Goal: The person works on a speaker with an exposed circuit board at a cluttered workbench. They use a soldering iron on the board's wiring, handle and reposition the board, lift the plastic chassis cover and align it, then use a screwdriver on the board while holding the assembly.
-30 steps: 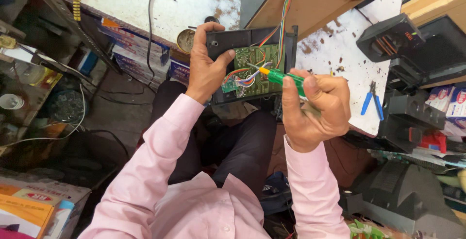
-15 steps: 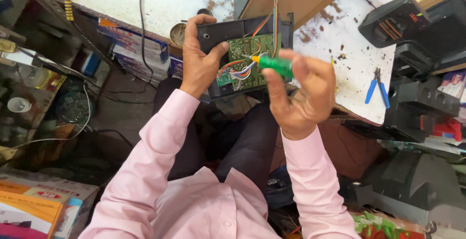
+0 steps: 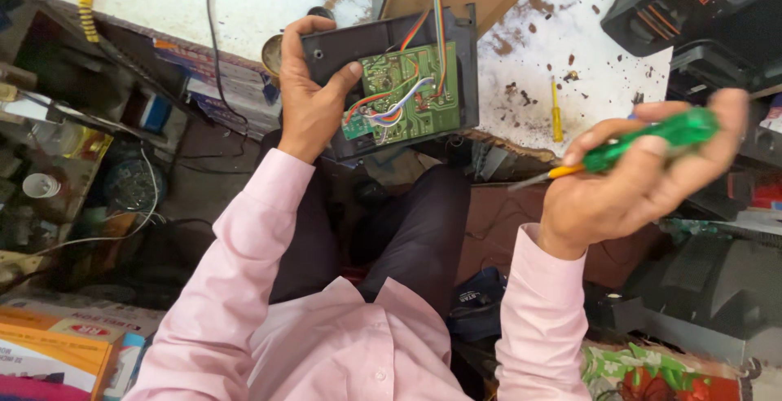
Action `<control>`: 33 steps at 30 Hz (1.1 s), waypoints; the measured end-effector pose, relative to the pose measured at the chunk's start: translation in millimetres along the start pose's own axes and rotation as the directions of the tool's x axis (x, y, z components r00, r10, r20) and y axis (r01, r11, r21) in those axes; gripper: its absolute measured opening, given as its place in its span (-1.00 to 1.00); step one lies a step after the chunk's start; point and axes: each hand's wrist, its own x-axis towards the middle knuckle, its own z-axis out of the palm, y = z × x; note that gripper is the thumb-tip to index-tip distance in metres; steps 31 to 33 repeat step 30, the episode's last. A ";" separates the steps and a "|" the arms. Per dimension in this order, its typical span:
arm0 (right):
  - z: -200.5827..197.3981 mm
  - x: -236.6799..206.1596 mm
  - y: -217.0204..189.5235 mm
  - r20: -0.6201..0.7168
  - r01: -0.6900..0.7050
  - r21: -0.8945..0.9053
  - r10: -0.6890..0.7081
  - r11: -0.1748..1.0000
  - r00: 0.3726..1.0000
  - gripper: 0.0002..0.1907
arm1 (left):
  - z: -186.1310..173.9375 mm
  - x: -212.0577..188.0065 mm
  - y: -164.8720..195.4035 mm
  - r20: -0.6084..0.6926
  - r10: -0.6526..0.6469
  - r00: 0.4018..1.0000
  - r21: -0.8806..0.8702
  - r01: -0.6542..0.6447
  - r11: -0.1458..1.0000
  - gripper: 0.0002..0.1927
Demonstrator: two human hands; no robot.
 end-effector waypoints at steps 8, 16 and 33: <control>-11.9 -33.6 13.7 0.269 -0.009 -0.101 0.036 0.995 0.962 -0.60 | 1.2 -1.1 6.6 0.018 -0.065 0.998 -0.001 0.065 0.998 -0.43; 20.2 -30.3 9.7 0.288 0.129 -0.019 -0.118 0.991 0.950 -0.50 | 0.5 -0.3 8.2 0.029 -0.044 0.999 -0.025 0.044 0.999 -0.42; 25.4 -34.4 15.7 0.311 0.143 -0.059 -0.118 0.988 0.943 -0.53 | 7.0 1.4 7.4 -0.064 -0.033 0.997 -0.010 0.032 0.999 -0.56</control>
